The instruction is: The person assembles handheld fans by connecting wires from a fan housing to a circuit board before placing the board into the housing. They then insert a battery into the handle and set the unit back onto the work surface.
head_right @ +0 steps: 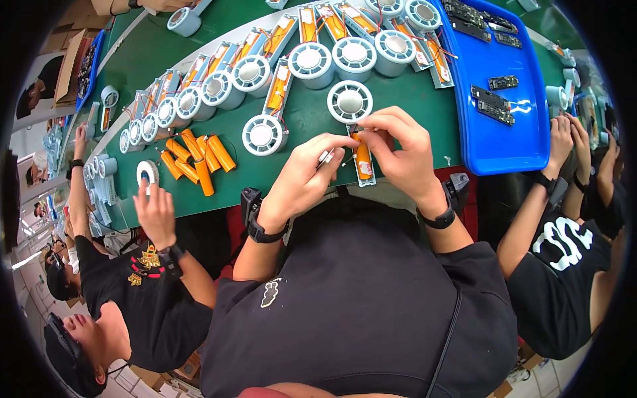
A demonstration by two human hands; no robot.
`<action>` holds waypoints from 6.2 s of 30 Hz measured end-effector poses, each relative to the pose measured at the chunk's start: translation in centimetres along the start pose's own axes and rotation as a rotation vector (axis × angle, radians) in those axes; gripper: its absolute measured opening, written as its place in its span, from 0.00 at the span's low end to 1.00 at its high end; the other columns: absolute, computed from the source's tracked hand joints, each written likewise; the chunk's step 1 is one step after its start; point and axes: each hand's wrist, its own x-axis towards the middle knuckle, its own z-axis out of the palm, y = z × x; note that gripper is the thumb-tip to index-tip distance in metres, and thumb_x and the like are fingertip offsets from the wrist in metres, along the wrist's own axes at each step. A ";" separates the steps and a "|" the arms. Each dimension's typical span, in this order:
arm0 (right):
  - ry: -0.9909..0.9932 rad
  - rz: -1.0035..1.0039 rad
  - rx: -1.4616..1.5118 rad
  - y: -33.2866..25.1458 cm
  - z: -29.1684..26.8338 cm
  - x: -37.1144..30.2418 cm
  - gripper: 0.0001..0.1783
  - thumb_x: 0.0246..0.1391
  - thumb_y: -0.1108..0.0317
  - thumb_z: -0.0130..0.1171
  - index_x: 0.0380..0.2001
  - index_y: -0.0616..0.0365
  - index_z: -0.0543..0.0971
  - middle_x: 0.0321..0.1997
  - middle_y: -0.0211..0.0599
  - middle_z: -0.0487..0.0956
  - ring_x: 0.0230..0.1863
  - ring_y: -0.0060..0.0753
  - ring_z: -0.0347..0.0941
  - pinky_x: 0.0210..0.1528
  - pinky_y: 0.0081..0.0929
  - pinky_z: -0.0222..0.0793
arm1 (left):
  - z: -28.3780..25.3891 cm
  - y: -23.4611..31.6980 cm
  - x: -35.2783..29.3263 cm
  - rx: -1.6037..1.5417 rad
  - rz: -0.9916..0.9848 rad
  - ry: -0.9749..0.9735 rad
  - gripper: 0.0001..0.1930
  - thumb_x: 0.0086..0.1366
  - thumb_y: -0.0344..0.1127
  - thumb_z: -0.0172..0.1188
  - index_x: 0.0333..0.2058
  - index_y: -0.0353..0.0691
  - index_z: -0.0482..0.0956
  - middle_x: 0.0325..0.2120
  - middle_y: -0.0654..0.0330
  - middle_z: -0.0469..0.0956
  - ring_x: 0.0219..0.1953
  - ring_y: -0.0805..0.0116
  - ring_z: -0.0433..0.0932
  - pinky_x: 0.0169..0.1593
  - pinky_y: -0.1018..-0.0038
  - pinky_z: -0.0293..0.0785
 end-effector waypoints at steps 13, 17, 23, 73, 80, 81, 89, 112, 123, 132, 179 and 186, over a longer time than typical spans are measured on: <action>-0.049 0.144 0.395 -0.7 0.7 0.7 0.08 0.53 0.83 0.66 0.38 0.66 0.83 0.37 0.35 0.83 0.37 0.23 0.81 0.40 0.21 0.78 | 0.3 -0.2 -0.9 -0.296 -0.013 0.168 0.18 0.77 0.40 0.49 0.57 0.34 0.63 0.27 0.66 0.67 0.25 0.79 0.63 0.31 0.78 0.61; -0.153 0.062 0.223 -0.6 0.2 0.5 0.09 0.53 0.83 0.67 0.38 0.65 0.83 0.35 0.34 0.83 0.33 0.21 0.79 0.35 0.20 0.75 | 0.4 -0.5 -1.1 -0.379 0.026 0.158 0.21 0.79 0.46 0.44 0.59 0.35 0.61 0.30 0.65 0.67 0.26 0.81 0.60 0.31 0.81 0.59; -0.120 0.021 0.035 -1.1 0.8 0.3 0.09 0.51 0.82 0.68 0.37 0.62 0.84 0.35 0.34 0.84 0.28 0.21 0.76 0.27 0.22 0.70 | 0.7 -0.9 -1.2 -0.463 -0.049 0.105 0.21 0.80 0.44 0.41 0.58 0.33 0.68 0.30 0.66 0.68 0.26 0.81 0.61 0.31 0.81 0.60; -0.038 -0.383 -0.481 -1.8 2.5 0.5 0.11 0.47 0.83 0.66 0.36 0.63 0.84 0.31 0.43 0.83 0.31 0.43 0.80 0.33 0.32 0.74 | 1.4 0.0 -2.0 -0.184 0.094 0.370 0.10 0.67 0.32 0.59 0.45 0.36 0.73 0.27 0.48 0.81 0.31 0.48 0.82 0.36 0.61 0.76; -0.091 -0.331 -0.422 -2.1 2.2 0.8 0.10 0.48 0.83 0.65 0.36 0.65 0.82 0.30 0.41 0.81 0.27 0.36 0.77 0.31 0.28 0.72 | 2.2 -1.6 -1.0 -0.127 0.363 0.511 0.11 0.67 0.32 0.60 0.45 0.36 0.76 0.24 0.51 0.79 0.27 0.52 0.80 0.33 0.63 0.73; -0.089 -0.330 -0.419 -2.1 2.2 0.8 0.10 0.48 0.83 0.65 0.36 0.65 0.82 0.30 0.41 0.81 0.27 0.36 0.77 0.31 0.28 0.72 | 2.3 -1.9 -0.9 -0.124 0.362 0.509 0.11 0.67 0.32 0.60 0.45 0.36 0.76 0.24 0.51 0.79 0.27 0.52 0.80 0.33 0.63 0.73; -0.205 -0.409 -0.376 -1.4 1.0 2.0 0.09 0.47 0.83 0.66 0.33 0.65 0.81 0.28 0.41 0.80 0.26 0.33 0.77 0.30 0.26 0.71 | 1.9 -1.2 -1.7 -0.158 0.250 0.431 0.10 0.68 0.31 0.60 0.46 0.35 0.76 0.24 0.52 0.80 0.25 0.59 0.79 0.31 0.68 0.72; -0.181 -0.669 -0.330 0.6 0.2 4.6 0.11 0.42 0.74 0.73 0.24 0.59 0.78 0.19 0.36 0.75 0.20 0.39 0.73 0.24 0.33 0.66 | 1.3 -2.0 -0.7 -0.128 0.105 0.204 0.07 0.72 0.29 0.58 0.46 0.34 0.77 0.27 0.60 0.79 0.25 0.80 0.76 0.27 0.77 0.72; -0.186 -0.637 -0.326 1.2 -0.8 3.6 0.13 0.39 0.75 0.74 0.25 0.60 0.77 0.22 0.38 0.78 0.21 0.40 0.75 0.23 0.33 0.67 | 1.5 -2.6 -0.7 -0.112 0.072 0.125 0.11 0.72 0.25 0.56 0.50 0.29 0.74 0.37 0.55 0.83 0.29 0.76 0.80 0.31 0.80 0.75; -0.096 -0.537 -0.163 0.1 -0.6 1.4 0.12 0.43 0.80 0.72 0.32 0.62 0.79 0.29 0.41 0.82 0.29 0.39 0.80 0.29 0.32 0.73 | 1.1 -1.9 -1.2 -0.257 0.079 0.302 0.16 0.70 0.23 0.56 0.55 0.34 0.72 0.30 0.62 0.77 0.24 0.78 0.73 0.28 0.79 0.69; -0.221 -0.231 -0.282 0.1 -0.9 -0.1 0.13 0.61 0.85 0.53 0.46 0.68 0.81 0.39 0.49 0.83 0.40 0.42 0.82 0.45 0.30 0.75 | 2.7 -2.0 0.2 0.129 0.403 0.607 0.21 0.42 0.32 0.78 0.40 0.48 0.88 0.35 0.60 0.78 0.40 0.59 0.78 0.45 0.66 0.76; -0.351 -0.052 -0.217 1.1 -2.7 0.0 0.12 0.66 0.81 0.51 0.49 0.70 0.80 0.45 0.46 0.84 0.47 0.32 0.81 0.50 0.27 0.74 | 2.7 -2.0 0.2 0.142 0.422 0.521 0.18 0.43 0.34 0.77 0.37 0.49 0.88 0.35 0.64 0.79 0.39 0.60 0.78 0.41 0.65 0.76</action>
